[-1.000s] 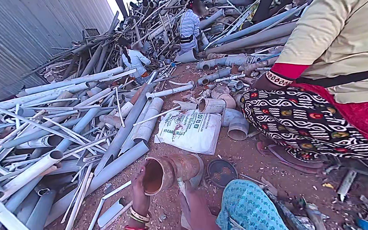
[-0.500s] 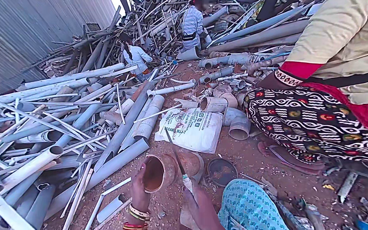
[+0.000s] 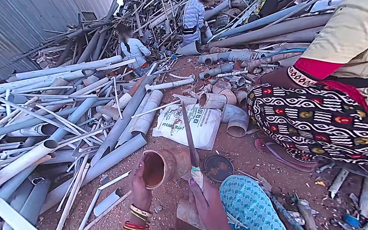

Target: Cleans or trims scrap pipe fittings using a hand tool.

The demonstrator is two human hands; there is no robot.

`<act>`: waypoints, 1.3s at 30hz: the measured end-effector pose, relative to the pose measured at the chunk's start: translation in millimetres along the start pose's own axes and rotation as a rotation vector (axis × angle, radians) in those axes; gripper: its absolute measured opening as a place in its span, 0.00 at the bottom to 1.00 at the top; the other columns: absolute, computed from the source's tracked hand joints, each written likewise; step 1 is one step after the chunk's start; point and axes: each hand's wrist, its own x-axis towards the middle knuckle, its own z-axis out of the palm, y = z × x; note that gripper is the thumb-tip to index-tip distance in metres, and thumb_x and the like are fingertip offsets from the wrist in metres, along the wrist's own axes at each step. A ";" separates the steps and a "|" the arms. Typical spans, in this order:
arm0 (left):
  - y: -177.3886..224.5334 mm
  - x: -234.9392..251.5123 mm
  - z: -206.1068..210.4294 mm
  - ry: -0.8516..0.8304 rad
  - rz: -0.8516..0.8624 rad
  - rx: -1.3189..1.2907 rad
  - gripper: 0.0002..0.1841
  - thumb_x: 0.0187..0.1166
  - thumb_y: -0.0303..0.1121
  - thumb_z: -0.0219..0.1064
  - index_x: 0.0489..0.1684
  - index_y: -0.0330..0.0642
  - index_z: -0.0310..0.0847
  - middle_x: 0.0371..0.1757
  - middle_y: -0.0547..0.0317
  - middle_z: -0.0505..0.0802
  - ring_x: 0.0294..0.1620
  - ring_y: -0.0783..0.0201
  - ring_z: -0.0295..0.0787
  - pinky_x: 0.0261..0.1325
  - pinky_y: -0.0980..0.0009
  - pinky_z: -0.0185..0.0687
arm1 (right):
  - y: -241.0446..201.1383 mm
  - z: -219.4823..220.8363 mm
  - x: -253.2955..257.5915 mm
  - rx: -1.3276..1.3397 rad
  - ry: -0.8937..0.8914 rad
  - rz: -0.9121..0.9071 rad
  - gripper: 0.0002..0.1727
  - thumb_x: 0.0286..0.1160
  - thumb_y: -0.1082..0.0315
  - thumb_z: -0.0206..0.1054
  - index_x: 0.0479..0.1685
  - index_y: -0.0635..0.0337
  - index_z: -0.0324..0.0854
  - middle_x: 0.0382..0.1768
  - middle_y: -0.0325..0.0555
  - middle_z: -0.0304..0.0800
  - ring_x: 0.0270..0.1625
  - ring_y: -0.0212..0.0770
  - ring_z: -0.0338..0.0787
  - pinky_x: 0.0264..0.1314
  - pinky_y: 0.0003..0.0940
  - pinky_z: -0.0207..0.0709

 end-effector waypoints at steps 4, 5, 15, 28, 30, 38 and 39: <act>1.6 -1.5 3.6 0.025 0.008 0.004 0.21 0.89 0.30 0.41 0.65 0.30 0.77 0.54 0.62 0.93 0.56 0.77 0.89 0.62 0.76 0.85 | -22.5 -6.4 -16.2 0.177 0.203 -0.348 0.26 0.91 0.52 0.51 0.56 0.72 0.75 0.22 0.36 0.80 0.21 0.22 0.80 0.24 0.19 0.79; 2.2 -0.8 4.6 0.026 0.004 -0.007 0.21 0.90 0.30 0.40 0.64 0.31 0.78 0.53 0.63 0.93 0.56 0.77 0.90 0.62 0.76 0.85 | -6.9 5.4 -16.4 0.184 0.241 -0.360 0.27 0.91 0.46 0.50 0.55 0.66 0.75 0.22 0.34 0.80 0.21 0.20 0.81 0.25 0.19 0.80; 1.6 1.7 4.8 0.147 -0.015 0.015 0.23 0.91 0.31 0.39 0.76 0.28 0.69 0.69 0.51 0.84 0.65 0.72 0.82 0.71 0.74 0.76 | -11.7 7.3 -8.3 0.237 0.104 -0.188 0.16 0.87 0.62 0.53 0.49 0.71 0.75 0.19 0.27 0.76 0.18 0.18 0.77 0.22 0.16 0.76; 0.7 27.6 -21.7 0.208 -0.090 -0.063 0.23 0.95 0.35 0.37 0.79 0.35 0.66 0.69 0.54 0.85 0.65 0.68 0.84 0.68 0.69 0.79 | 71.8 -11.3 38.6 0.053 0.066 0.214 0.17 0.85 0.69 0.55 0.61 0.75 0.76 0.21 0.39 0.77 0.18 0.29 0.77 0.26 0.27 0.76; -0.4 31.5 -28.1 0.196 -0.084 -0.065 0.23 0.95 0.36 0.36 0.77 0.36 0.66 0.66 0.55 0.87 0.62 0.69 0.86 0.67 0.69 0.81 | 67.1 -38.4 53.3 0.201 0.313 0.141 0.09 0.85 0.72 0.53 0.50 0.70 0.75 0.17 0.28 0.74 0.15 0.20 0.74 0.20 0.16 0.72; -6.0 49.7 -45.3 0.188 -0.077 -0.115 0.22 0.95 0.37 0.35 0.75 0.40 0.68 0.57 0.59 0.90 0.56 0.68 0.89 0.61 0.67 0.86 | 74.9 -87.2 65.5 0.432 0.632 0.155 0.09 0.88 0.76 0.47 0.39 0.61 0.70 0.12 0.29 0.78 0.11 0.24 0.78 0.16 0.19 0.78; -6.1 51.7 -45.9 0.209 -0.082 -0.125 0.21 0.95 0.38 0.35 0.73 0.40 0.69 0.56 0.59 0.90 0.56 0.68 0.89 0.60 0.65 0.86 | 75.2 -84.8 65.6 0.434 0.605 0.169 0.09 0.88 0.77 0.48 0.39 0.62 0.71 0.12 0.30 0.78 0.11 0.24 0.78 0.16 0.19 0.77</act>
